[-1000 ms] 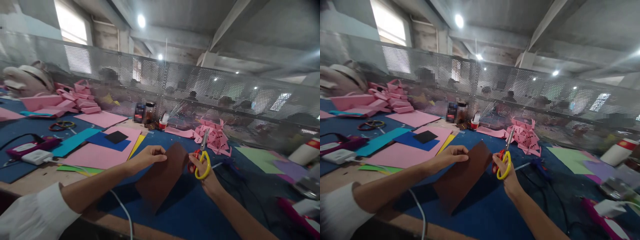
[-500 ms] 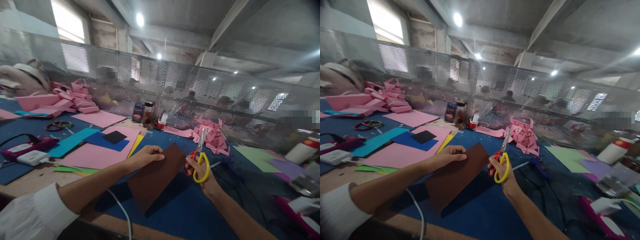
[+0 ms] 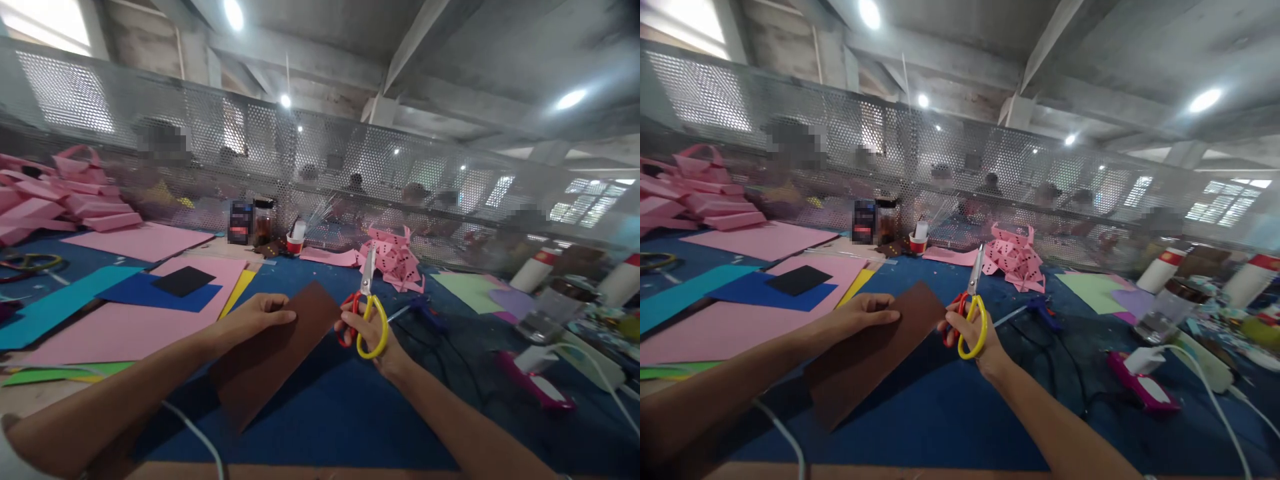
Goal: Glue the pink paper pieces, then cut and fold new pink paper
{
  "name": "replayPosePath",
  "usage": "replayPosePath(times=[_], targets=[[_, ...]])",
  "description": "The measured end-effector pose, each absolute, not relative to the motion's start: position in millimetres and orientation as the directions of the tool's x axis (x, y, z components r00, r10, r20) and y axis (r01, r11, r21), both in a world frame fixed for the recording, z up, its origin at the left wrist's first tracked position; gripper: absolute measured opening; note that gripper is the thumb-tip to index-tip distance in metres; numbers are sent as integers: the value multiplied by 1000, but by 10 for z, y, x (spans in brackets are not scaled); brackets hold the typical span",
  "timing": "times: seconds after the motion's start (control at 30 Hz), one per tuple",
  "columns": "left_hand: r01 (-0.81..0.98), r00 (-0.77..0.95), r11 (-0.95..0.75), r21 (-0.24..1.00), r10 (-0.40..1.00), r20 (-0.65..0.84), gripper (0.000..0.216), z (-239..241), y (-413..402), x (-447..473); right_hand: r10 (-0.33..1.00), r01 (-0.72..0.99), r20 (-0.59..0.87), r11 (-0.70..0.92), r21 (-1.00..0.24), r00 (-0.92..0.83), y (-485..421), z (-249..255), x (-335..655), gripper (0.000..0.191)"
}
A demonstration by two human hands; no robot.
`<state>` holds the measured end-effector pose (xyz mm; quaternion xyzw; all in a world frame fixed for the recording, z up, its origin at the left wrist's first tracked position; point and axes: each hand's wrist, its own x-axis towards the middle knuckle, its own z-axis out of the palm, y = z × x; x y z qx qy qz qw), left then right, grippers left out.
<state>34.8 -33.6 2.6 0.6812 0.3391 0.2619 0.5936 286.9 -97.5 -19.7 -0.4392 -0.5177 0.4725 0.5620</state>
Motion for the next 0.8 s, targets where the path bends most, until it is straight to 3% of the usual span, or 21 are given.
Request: replayPosePath(times=[0.53,0.8], targets=[[171,670,-63,983,739,-69,34,112,-405,336,963,9,259,261,-965,-67,-1024,-206,2826,27],[123,614,28,992,783,-99,40,115,-417,359,961,-6,270,270,-963,-53,-990,-215,2851,27]])
